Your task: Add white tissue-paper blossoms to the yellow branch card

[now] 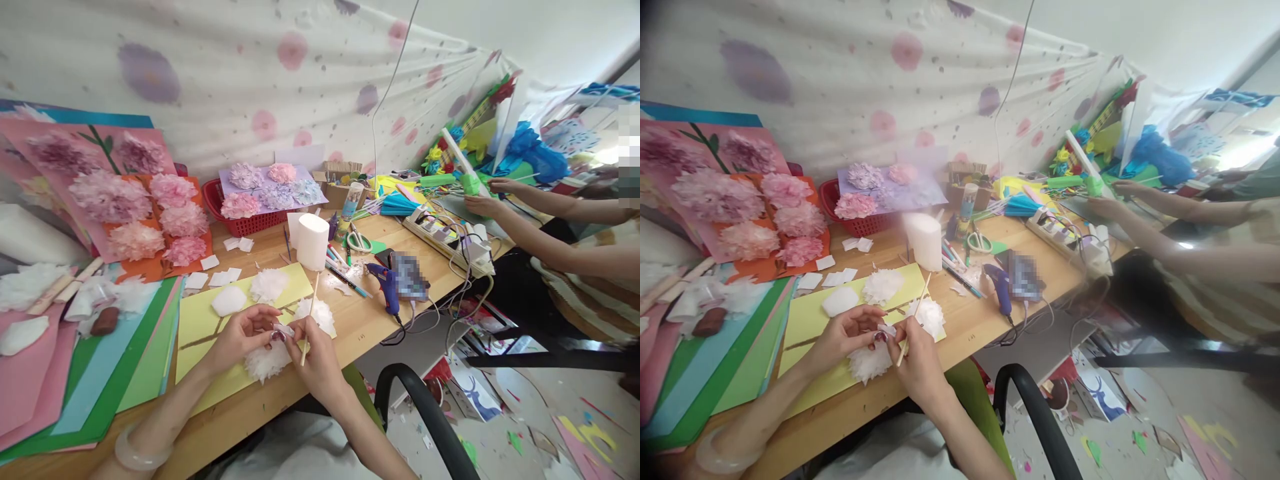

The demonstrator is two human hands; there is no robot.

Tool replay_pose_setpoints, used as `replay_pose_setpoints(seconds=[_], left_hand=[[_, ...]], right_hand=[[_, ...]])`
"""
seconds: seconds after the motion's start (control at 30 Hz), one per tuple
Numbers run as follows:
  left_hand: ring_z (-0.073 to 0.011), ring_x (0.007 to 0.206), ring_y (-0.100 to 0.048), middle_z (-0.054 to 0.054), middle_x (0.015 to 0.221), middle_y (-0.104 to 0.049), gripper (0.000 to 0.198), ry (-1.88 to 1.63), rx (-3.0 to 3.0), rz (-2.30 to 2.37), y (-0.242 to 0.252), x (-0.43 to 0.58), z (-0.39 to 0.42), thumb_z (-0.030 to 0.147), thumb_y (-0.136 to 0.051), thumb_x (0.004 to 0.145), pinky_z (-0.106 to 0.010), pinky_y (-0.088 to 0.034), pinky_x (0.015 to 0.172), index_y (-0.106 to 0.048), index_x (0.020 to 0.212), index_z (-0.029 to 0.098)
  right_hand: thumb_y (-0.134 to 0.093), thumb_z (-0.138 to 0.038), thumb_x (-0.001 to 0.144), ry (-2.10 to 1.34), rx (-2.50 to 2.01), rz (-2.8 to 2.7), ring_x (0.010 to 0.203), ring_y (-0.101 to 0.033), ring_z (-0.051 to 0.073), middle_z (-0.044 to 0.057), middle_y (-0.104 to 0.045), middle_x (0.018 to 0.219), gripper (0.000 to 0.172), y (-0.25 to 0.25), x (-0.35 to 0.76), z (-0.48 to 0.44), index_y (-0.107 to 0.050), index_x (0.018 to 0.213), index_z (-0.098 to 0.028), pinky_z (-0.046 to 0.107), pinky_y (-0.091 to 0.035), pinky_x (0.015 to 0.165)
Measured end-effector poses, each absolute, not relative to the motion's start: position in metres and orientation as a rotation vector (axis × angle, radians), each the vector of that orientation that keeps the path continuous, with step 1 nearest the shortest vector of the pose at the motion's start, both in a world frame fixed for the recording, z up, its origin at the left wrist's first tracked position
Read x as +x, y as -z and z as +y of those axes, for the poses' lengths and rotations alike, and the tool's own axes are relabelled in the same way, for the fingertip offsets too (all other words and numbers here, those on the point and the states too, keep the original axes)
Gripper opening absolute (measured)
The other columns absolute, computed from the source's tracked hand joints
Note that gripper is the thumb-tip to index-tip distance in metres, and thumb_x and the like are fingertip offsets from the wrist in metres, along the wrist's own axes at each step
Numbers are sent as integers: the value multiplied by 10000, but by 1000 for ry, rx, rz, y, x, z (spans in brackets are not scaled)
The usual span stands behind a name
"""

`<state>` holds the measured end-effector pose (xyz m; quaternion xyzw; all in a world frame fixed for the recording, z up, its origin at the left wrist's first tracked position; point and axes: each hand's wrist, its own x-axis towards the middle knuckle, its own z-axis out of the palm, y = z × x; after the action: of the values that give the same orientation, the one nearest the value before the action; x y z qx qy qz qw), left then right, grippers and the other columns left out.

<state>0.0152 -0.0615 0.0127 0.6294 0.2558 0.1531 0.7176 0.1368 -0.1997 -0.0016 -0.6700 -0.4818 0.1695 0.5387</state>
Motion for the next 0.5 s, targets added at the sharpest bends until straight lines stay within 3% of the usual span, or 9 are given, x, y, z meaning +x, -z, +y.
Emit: replay_pose_setpoints(seconds=[0.3,0.5], left_hand=[[-199,819,-684,-87,943,-726,408,-370,1385,550,-8,17,-61,359,-823,681,-268,-569,610,-680,1014,170],[-185,732,-693,-51,823,-735,376,-346,1367,605,-5,18,-61,409,-846,659,-309,-595,668,-701,906,165]], right_hand=[[-514,-278,869,-411,-1610,-1082,635,-546,150,20,-642,772,201,1,139,-198,-351,754,-256,274,-447,600],[-497,-248,865,-380,-1593,-1086,672,-577,155,21,-640,781,165,1,138,-198,-369,761,-254,275,-461,620]])
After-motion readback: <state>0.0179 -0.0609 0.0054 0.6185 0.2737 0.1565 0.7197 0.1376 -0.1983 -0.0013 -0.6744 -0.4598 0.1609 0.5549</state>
